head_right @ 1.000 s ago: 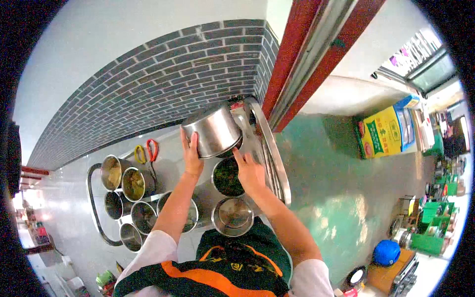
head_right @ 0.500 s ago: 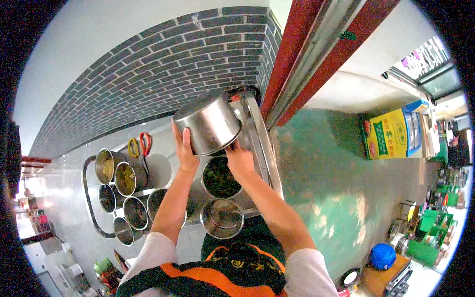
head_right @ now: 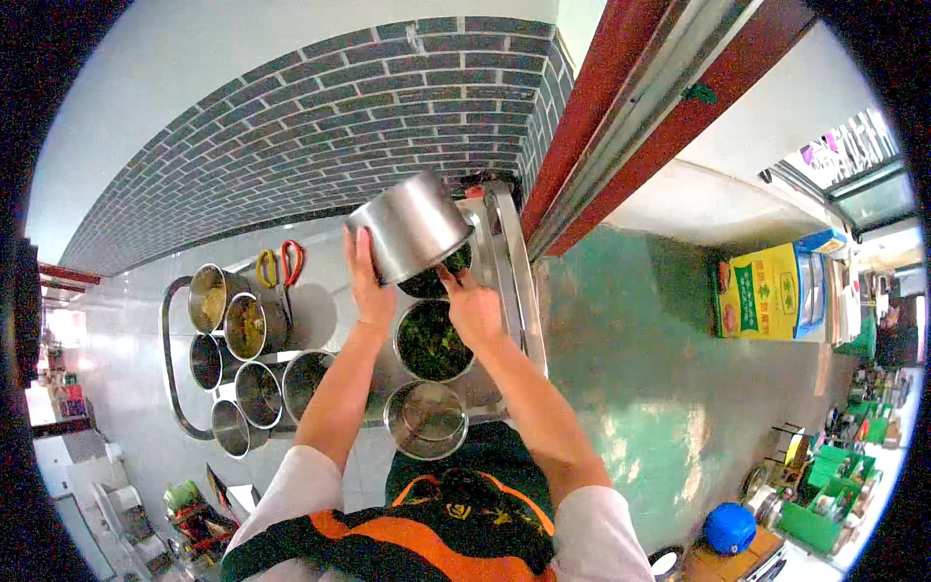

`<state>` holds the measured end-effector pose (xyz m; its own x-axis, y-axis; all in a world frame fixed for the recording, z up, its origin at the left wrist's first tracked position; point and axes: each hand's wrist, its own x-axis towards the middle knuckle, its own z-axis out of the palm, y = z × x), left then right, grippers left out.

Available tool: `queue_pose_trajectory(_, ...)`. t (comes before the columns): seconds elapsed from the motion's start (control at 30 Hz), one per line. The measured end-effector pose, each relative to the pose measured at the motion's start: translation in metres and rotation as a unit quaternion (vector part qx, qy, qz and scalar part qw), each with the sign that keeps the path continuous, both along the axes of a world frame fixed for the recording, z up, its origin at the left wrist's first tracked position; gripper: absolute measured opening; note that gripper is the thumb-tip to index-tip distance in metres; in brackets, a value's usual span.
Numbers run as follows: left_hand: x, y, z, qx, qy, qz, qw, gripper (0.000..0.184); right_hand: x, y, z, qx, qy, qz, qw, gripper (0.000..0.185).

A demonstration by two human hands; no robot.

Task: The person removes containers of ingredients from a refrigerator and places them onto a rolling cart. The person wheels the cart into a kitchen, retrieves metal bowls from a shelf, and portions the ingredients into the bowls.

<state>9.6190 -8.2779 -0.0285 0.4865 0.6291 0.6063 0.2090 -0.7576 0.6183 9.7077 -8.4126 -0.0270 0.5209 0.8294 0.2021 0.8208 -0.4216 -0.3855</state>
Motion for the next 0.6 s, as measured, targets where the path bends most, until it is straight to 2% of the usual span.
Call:
queue_pose_trajectory(0.03, 0.003, 0.004, 0.0, -0.043, 0.015, 0.024, 0.999, 0.066, 0.004, 0.003, 0.005, -0.024, 0.01, -0.003, 1.0, 0.048)
queue_pose_trajectory(0.07, 0.007, 0.006, 0.007, -0.04, 0.01, 0.026, 0.999, 0.066, 0.007, 0.006, 0.01, -0.02, 0.005, -0.001, 1.0, 0.048)
queue_pose_trajectory(0.13, 0.009, 0.003, 0.02, -0.183, -0.097, 0.038, 0.978, 0.068, 0.009, 0.006, 0.019, 0.046, -0.004, -0.021, 0.999, 0.051)
queue_pose_trajectory(0.17, 0.009, 0.002, 0.035, -0.214, -0.085, 0.057, 0.972, 0.071, 0.013, 0.011, 0.023, 0.097, -0.024, -0.009, 0.995, 0.053)
queue_pose_trajectory(0.27, 0.006, 0.013, 0.023, -0.242, -0.054, 0.103, 0.963, 0.074, 0.022, 0.036, 0.047, 0.094, -0.088, 0.022, 0.991, 0.053)
queue_pose_trajectory(0.3, 0.001, 0.012, 0.036, -0.325, 0.001, 0.1, 0.94, 0.075, 0.027, 0.045, 0.056, 0.109, -0.149, 0.041, 0.982, 0.046)
queue_pose_trajectory(0.33, 0.0, 0.011, 0.042, -0.323, 0.0, 0.101, 0.941, 0.075, 0.032, 0.055, 0.057, 0.111, -0.15, 0.042, 0.982, 0.046)
queue_pose_trajectory(0.4, 0.0, 0.009, 0.048, -0.373, 0.038, 0.109, 0.921, 0.078, 0.037, 0.07, 0.059, 0.004, -0.191, 0.016, 0.982, 0.044)
queue_pose_trajectory(0.43, -0.003, 0.012, 0.036, -0.321, 0.008, 0.071, 0.944, 0.077, 0.037, 0.075, 0.059, -0.053, -0.146, 0.003, 0.988, 0.041)
queue_pose_trajectory(0.47, -0.003, 0.012, 0.037, -0.321, 0.008, 0.072, 0.944, 0.077, 0.036, 0.075, 0.053, -0.053, -0.146, 0.005, 0.988, 0.041)
queue_pose_trajectory(0.53, 0.0, 0.011, 0.039, -0.271, -0.038, 0.07, 0.959, 0.077, 0.035, 0.074, 0.039, -0.097, -0.019, -0.012, 0.995, 0.042)
queue_pose_trajectory(0.6, 0.001, 0.008, 0.05, -0.299, -0.01, 0.063, 0.952, 0.078, 0.021, 0.063, 0.041, -0.162, -0.044, 0.075, 0.983, 0.04)
